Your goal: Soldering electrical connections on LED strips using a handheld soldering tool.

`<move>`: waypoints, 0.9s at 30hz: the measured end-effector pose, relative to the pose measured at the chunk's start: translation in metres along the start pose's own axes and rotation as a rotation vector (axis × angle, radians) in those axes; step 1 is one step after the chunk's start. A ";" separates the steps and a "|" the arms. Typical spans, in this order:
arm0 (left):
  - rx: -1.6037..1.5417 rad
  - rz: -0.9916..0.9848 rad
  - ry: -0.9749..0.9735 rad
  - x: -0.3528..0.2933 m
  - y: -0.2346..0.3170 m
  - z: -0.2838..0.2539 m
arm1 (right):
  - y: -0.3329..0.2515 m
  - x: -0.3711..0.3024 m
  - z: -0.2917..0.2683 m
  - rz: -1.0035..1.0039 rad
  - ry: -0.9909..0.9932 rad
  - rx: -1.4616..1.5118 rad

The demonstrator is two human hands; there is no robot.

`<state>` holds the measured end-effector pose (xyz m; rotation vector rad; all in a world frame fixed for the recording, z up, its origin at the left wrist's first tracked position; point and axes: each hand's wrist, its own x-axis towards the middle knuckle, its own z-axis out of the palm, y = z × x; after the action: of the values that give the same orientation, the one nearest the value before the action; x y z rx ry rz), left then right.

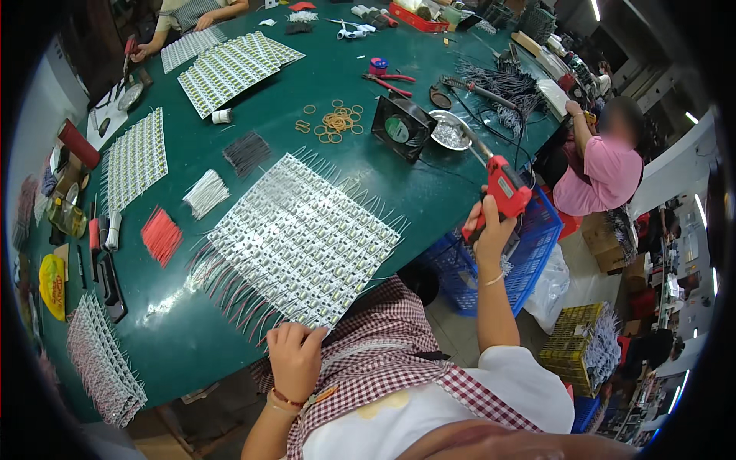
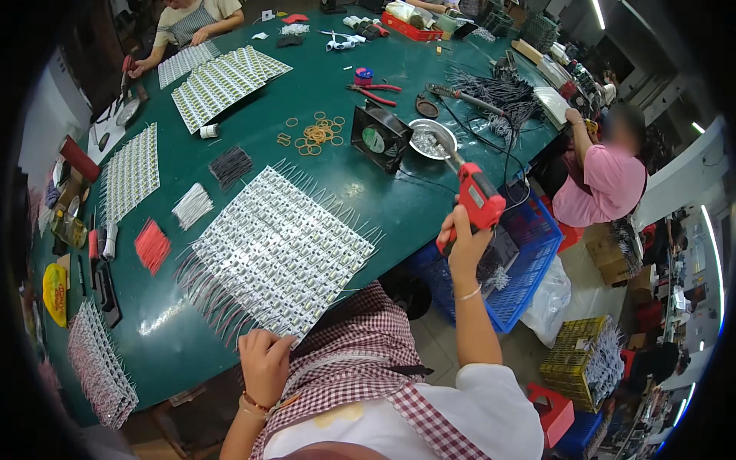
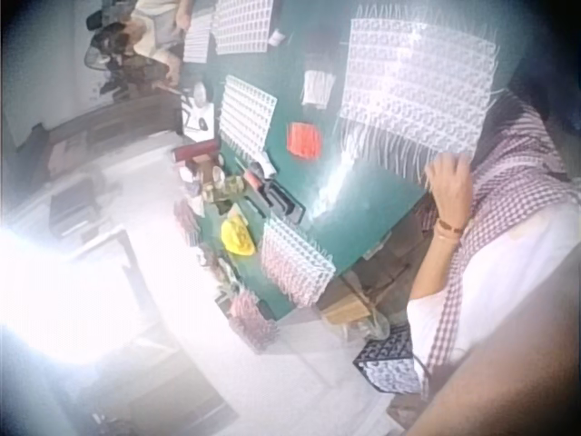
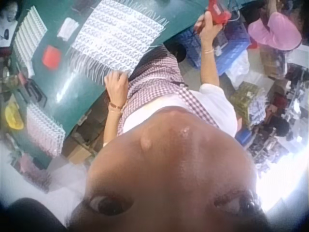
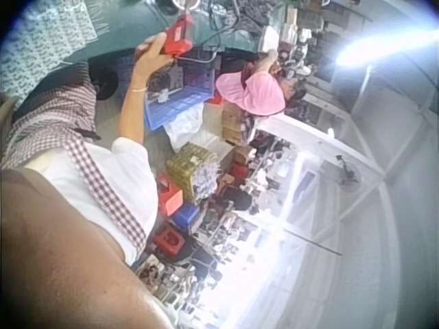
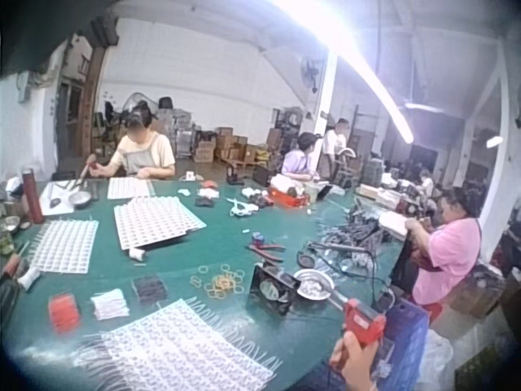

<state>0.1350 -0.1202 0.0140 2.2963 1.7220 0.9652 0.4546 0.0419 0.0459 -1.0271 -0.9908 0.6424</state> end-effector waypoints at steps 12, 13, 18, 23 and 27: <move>0.007 0.002 -0.057 0.004 -0.007 0.013 | -0.013 -0.084 -0.027 0.258 -0.438 0.005; 0.001 0.000 -0.045 0.002 -0.008 0.013 | -0.014 -0.087 -0.026 0.258 -0.437 0.006; -0.045 -0.066 -0.001 -0.013 -0.011 0.004 | -0.017 -0.099 -0.023 0.297 -0.472 0.048; -0.016 -0.158 0.047 -0.019 -0.013 -0.019 | -0.011 -0.102 -0.024 0.331 -0.571 0.060; -0.096 -0.113 0.046 0.002 -0.002 -0.010 | -0.016 -0.108 -0.017 0.303 -0.584 0.085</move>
<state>0.1285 -0.1201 0.0217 2.1093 1.7604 1.0614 0.4230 -0.0604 0.0176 -0.9390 -1.3060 1.2717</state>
